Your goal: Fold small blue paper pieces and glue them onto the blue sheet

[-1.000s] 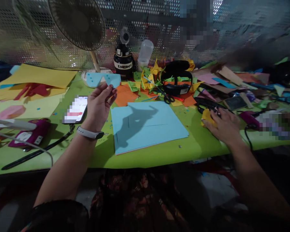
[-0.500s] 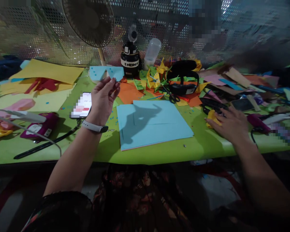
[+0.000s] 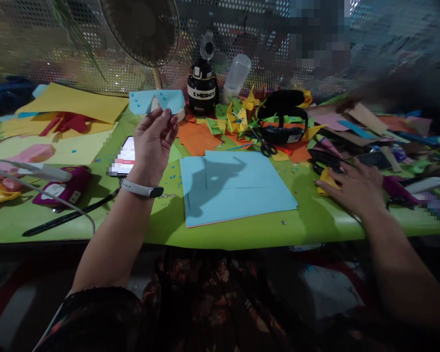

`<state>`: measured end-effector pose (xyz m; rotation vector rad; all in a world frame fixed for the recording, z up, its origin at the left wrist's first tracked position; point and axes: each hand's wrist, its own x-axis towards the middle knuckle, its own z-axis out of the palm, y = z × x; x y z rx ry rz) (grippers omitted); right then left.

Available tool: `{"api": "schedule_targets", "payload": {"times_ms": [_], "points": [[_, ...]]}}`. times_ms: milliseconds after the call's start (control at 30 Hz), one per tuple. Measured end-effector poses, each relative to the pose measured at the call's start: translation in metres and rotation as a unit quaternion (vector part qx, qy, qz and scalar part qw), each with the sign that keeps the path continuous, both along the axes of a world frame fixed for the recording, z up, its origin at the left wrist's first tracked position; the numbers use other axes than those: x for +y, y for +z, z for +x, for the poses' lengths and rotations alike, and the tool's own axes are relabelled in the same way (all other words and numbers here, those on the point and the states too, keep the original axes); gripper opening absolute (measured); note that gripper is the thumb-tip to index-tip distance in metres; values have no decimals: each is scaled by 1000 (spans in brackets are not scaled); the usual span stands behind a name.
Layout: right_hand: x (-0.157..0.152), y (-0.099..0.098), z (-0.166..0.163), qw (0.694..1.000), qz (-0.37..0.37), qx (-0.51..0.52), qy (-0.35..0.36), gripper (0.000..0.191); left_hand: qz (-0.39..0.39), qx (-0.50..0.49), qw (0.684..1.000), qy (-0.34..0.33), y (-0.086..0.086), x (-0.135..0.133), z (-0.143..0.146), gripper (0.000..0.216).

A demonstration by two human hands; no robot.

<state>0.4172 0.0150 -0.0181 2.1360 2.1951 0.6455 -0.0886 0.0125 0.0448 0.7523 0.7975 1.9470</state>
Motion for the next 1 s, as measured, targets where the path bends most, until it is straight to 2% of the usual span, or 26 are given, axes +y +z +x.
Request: {"api": "schedule_targets", "payload": {"times_ms": [100, 167, 200, 300, 400, 500, 567, 700, 833, 1000], "points": [[11, 10, -18, 998, 58, 23, 28, 59, -9, 6, 1000, 3, 1, 0, 1, 16], [14, 17, -47, 989, 106, 75, 71, 54, -11, 0, 1000, 3, 2, -1, 3, 17], [15, 20, -66, 983, 99, 102, 118, 52, -12, -4, 1000, 2, 3, -1, 4, 17], [13, 24, -139, 939, 37, 194, 282, 58, -16, -3, 1000, -1, 4, -4, 6, 18], [7, 23, -220, 875, -52, 227, 423, 56, -16, 1, 1000, -9, 3, -6, 7, 17], [1, 18, -287, 833, -125, 226, 489, 51, -16, -7, 1000, -5, 1, -6, 7, 13], [-3, 12, -318, 828, -134, 199, 507, 52, -21, -6, 1000, -1, 0, -5, 8, 13], [-9, -2, -347, 835, -129, 169, 508, 54, -25, -2, 1000, -1, 0, -5, 9, 13], [-12, -13, -353, 830, -121, 168, 518, 54, -35, -3, 999, -3, -1, -5, 10, 11], [-10, -17, -359, 834, -111, 169, 513, 59, -36, 2, 999, -4, -3, -5, 10, 11]]}}
